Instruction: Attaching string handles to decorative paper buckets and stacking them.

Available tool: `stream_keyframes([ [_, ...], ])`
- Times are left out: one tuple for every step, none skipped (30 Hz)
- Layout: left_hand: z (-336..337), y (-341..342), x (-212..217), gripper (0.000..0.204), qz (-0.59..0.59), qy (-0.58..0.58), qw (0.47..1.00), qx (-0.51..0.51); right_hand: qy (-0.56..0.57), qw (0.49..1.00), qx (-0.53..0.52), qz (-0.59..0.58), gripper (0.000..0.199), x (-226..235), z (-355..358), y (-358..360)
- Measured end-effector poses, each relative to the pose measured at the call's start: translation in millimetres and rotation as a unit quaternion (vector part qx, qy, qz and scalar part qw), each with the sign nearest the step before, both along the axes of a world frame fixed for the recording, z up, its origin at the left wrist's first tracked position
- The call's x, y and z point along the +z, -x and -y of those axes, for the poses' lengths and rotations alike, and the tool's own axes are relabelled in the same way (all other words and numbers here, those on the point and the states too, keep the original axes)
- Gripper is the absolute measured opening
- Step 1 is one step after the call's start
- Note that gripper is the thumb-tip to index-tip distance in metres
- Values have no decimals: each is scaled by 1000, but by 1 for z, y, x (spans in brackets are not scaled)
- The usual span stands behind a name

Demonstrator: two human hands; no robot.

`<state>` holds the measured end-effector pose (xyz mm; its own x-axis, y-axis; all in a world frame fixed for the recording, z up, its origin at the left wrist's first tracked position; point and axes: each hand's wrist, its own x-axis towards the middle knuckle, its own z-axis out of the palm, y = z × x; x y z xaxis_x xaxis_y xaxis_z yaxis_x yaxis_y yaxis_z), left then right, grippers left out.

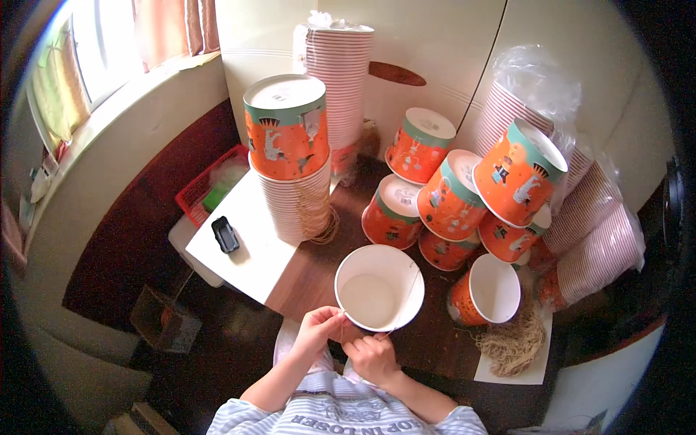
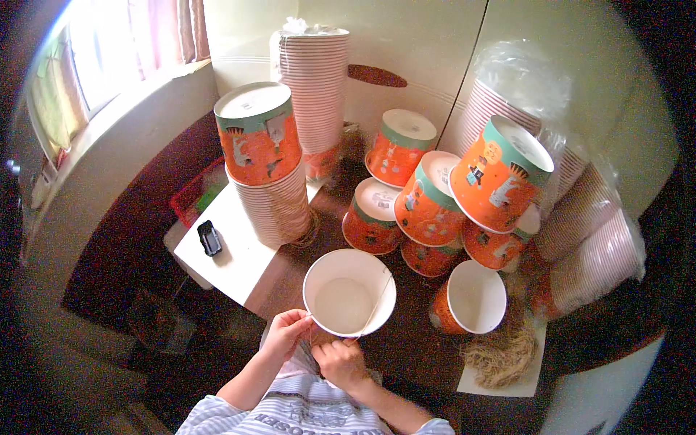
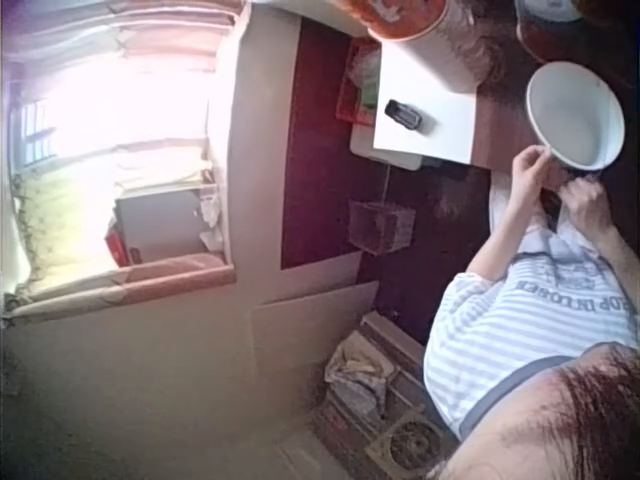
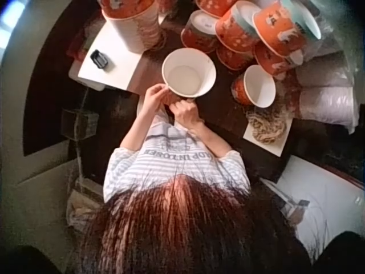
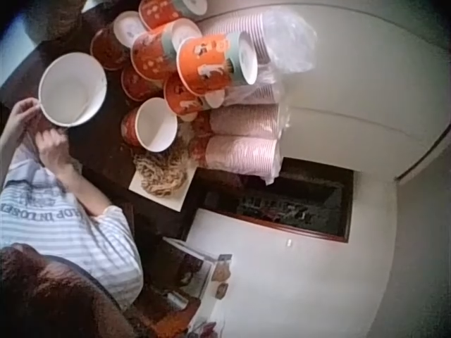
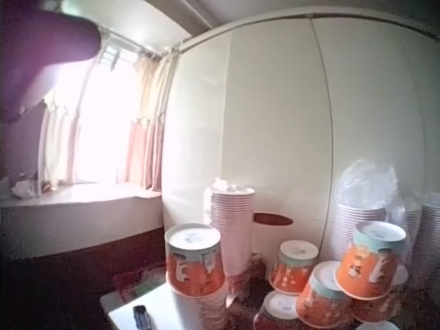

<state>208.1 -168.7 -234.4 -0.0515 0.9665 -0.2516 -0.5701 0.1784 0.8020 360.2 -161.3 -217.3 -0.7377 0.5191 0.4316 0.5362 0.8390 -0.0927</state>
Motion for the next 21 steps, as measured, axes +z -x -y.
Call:
stream_keyframes([
  [-1, -1, 2, 14, -1, -1, 1000, -1, 0, 1000, 6, 4, 1, -1, -1, 0],
  [-2, -3, 4, 12, -2, -3, 1000, 11, 1, 1000, 11, 9, 1, -3, -1, -1],
  [-3, -5, 7, 10, -3, -6, 1000, 23, 0, 1000, 11, 9, 1, -4, -2, -1],
  [-3, -6, 11, 10, -3, -7, 1000, 23, 2, 1000, 7, 20, 1, -4, -2, 0],
  [-4, -8, 16, 10, -8, 5, 1000, 26, 3, 999, 4, 33, 4, -5, -2, 0],
  [-4, -9, 18, 10, -13, 16, 999, 29, 2, 999, 4, 32, 4, -6, -2, 1],
  [-5, -9, 18, 10, -14, 14, 999, 29, -1, 1000, 6, 28, 3, -6, -2, 1],
  [-5, -9, 18, 11, -37, 10, 999, 29, -3, 1000, 9, 24, 3, -7, -2, 2],
  [-5, -9, 16, 12, -59, 5, 998, 30, -4, 1000, 10, 23, 3, -7, -3, 3],
  [-6, -8, 14, 12, -60, 3, 998, 30, -6, 1000, 8, 24, 3, -8, -3, 3],
  [-6, -7, 11, 13, -77, 7, 997, 27, -6, 1000, 7, 25, 3, -8, -3, 3],
  [-7, -5, 8, 14, -95, 10, 995, 24, -8, 1000, 7, 24, 3, -7, -3, 4],
  [-7, -4, 3, 14, -95, 8, 995, 24, -14, 999, 0, 42, 3, -5, -3, 4],
  [-7, -2, -3, 14, -135, 1, 991, 21, -20, 998, -8, 61, 4, -3, -3, 4],
  [-8, 1, -6, 14, -174, -5, 985, 18, -22, 998, -10, 61, 4, -2, -2, 2],
  [-10, 6, -8, 14, -232, -21, 972, 42, -19, 998, -8, 53, 6, -3, -1, 0],
  [-12, 12, -9, 15, -288, -36, 955, 67, -15, 999, -6, 46, 8, 0, -1, -2],
  [-16, 18, -8, 14, -363, -82, 920, 119, -17, 999, -6, 46, 8, 4, 0, -5],
  [-19, 27, -5, 12, -467, -119, 867, 123, -8, 1000, -10, 12, 13, 12, 2, -10],
  [-25, 30, 12, 16, -553, -191, 801, 129, 0, 1000, -18, -20, 17, 19, 3, -18],
  [-29, 34, 29, 20, -632, -256, 719, 136, -14, 999, -26, -45, 29, 20, 4, -24],
])
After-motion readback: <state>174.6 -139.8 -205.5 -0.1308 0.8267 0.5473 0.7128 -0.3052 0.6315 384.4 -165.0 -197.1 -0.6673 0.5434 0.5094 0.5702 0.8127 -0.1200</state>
